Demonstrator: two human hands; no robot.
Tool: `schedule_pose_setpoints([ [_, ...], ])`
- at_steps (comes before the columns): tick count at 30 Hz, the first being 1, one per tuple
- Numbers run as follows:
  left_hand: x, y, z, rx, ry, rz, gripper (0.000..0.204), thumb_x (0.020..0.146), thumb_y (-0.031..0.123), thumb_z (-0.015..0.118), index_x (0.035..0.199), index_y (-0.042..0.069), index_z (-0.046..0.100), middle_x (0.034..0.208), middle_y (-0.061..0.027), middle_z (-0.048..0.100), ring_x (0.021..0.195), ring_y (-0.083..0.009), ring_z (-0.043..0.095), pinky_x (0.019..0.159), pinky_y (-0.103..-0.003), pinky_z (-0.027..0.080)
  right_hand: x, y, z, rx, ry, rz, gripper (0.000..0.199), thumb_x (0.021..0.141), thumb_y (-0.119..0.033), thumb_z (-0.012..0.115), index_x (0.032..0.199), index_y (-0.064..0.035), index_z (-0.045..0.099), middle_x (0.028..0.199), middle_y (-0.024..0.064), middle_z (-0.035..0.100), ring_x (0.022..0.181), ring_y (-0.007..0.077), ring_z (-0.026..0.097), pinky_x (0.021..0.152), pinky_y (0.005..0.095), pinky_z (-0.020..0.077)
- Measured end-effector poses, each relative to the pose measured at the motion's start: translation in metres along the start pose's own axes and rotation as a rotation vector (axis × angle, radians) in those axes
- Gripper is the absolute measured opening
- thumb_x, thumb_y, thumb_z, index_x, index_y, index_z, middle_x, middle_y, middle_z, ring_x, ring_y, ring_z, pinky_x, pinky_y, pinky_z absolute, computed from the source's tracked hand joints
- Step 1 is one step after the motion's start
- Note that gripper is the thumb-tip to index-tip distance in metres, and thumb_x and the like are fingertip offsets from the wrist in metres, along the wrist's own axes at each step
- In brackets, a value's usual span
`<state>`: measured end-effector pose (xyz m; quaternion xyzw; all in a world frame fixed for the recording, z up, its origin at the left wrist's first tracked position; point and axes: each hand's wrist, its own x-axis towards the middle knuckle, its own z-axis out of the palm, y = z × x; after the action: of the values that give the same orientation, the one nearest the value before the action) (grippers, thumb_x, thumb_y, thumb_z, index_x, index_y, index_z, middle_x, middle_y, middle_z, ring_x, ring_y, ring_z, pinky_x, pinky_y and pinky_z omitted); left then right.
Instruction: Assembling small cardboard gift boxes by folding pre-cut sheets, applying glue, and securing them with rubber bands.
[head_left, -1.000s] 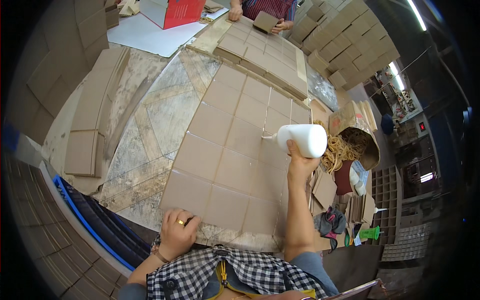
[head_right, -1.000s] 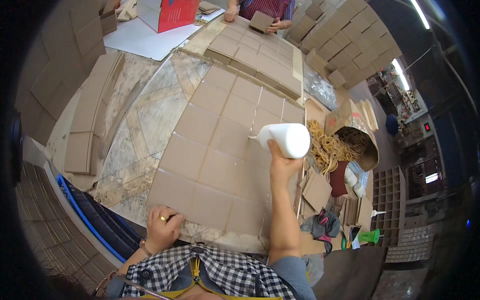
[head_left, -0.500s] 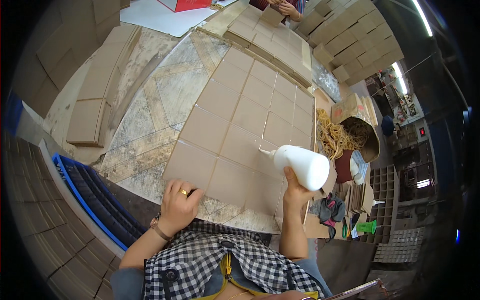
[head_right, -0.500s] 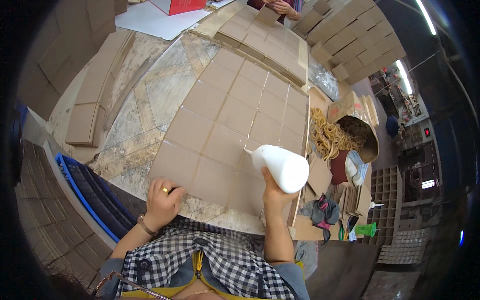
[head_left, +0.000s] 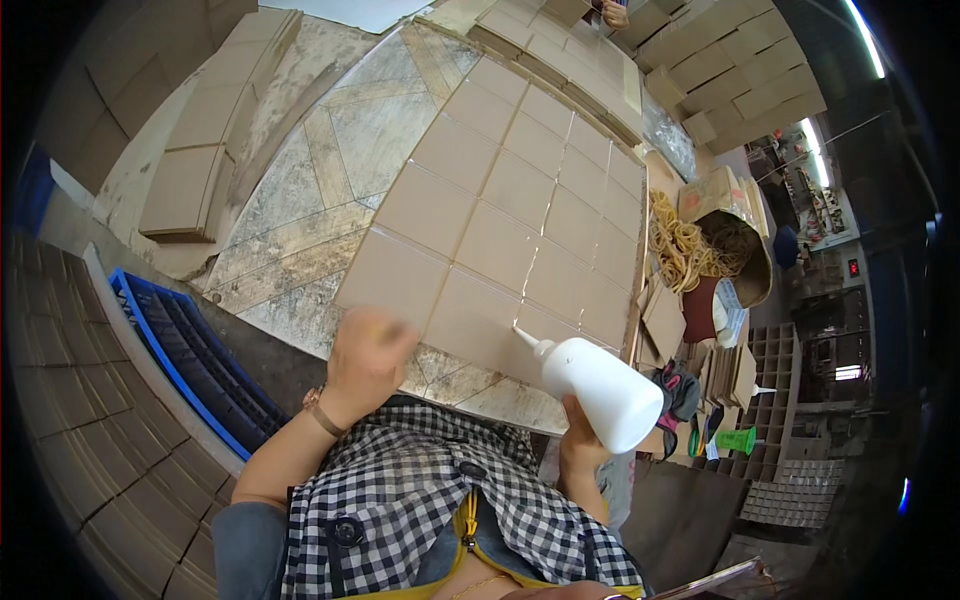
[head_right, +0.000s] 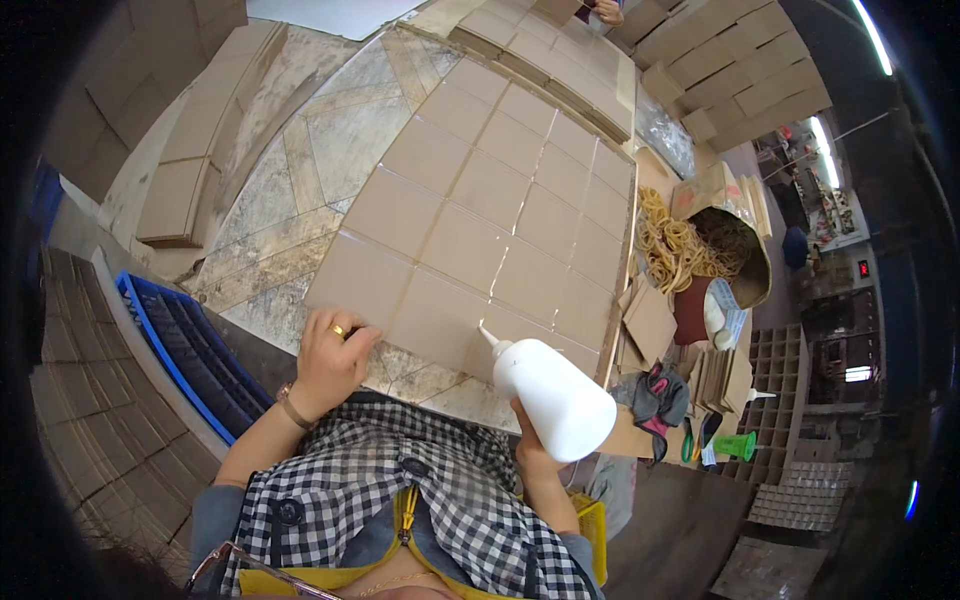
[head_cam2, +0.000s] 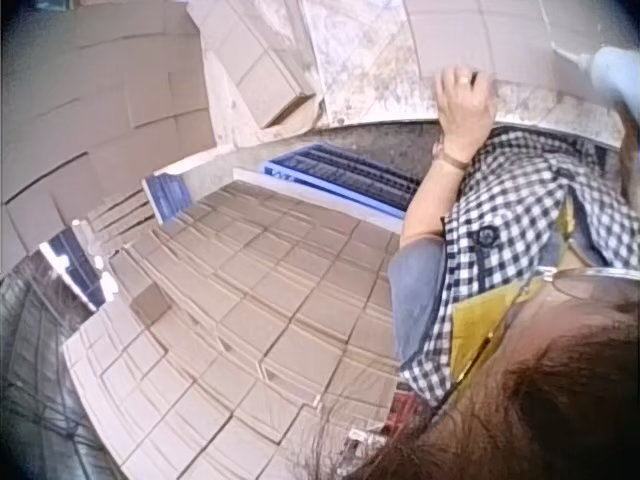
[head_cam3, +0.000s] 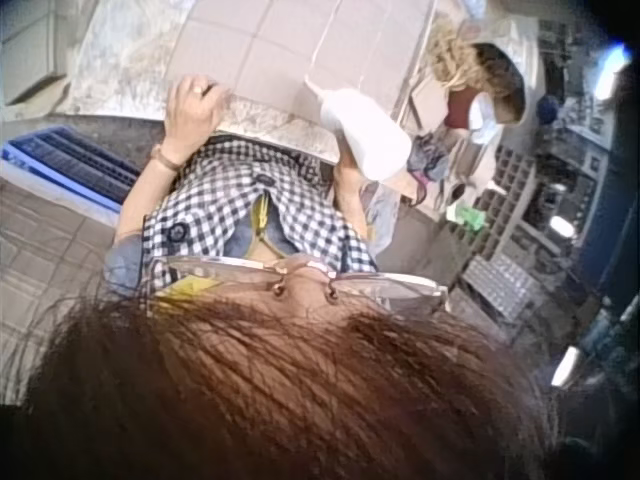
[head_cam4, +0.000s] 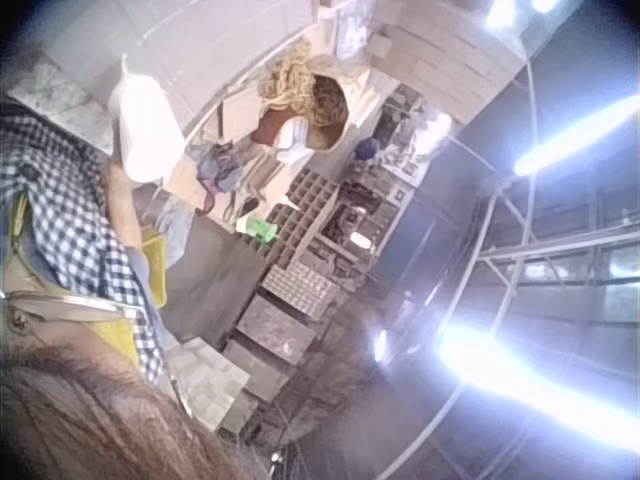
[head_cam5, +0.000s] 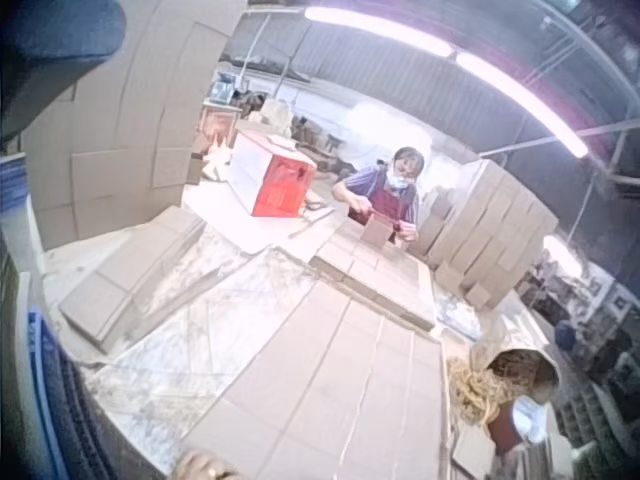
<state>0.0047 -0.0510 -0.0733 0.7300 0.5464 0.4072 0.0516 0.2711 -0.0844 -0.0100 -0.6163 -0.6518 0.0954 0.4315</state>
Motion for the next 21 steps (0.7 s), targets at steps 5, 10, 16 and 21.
schedule_pose_setpoints([
  [5,0.000,0.001,0.001,0.007,0.004,-0.003,0.014,0.070,0.001,0.061,0.082,0.007,0.065,0.081,-0.0060,0.056,0.080,-0.0257,0.053,0.078,-0.038,0.043,-0.016,-0.012,-0.016,0.078,-0.084,0.078,0.050,0.073,-0.006,0.079,0.116,0.0035,0.055,0.105,0.0120,0.064,0.095,0.0232,0.060,0.086,0.0363,0.0470],
  [10,0.000,0.001,0.000,0.018,0.000,0.002,0.014,0.069,0.001,0.061,0.081,0.007,0.065,0.081,-0.0060,0.056,0.081,-0.0261,0.052,0.078,-0.038,0.043,-0.027,-0.025,-0.026,0.279,-0.121,0.228,0.052,0.073,-0.007,0.079,0.117,0.0035,0.054,0.105,0.0121,0.063,0.096,0.0233,0.060,0.087,0.0363,0.0470],
  [16,0.002,0.002,0.000,0.014,0.016,0.008,0.015,0.068,0.001,0.062,0.081,0.008,0.066,0.081,-0.0057,0.056,0.082,-0.0261,0.052,0.079,-0.038,0.043,-0.022,-0.026,-0.027,0.571,0.066,0.282,0.054,0.073,-0.010,0.079,0.119,0.0035,0.052,0.107,0.0122,0.062,0.098,0.0234,0.060,0.088,0.0363,0.0470],
  [21,0.001,0.002,-0.001,0.019,-0.003,-0.007,0.015,0.068,0.001,0.062,0.081,0.007,0.066,0.082,-0.0058,0.056,0.082,-0.0260,0.052,0.078,-0.038,0.043,0.006,-0.006,-0.023,0.690,0.277,0.173,0.057,0.076,-0.010,0.076,0.124,0.0034,0.047,0.114,0.0129,0.059,0.103,0.0244,0.059,0.092,0.0386,0.0473],
])
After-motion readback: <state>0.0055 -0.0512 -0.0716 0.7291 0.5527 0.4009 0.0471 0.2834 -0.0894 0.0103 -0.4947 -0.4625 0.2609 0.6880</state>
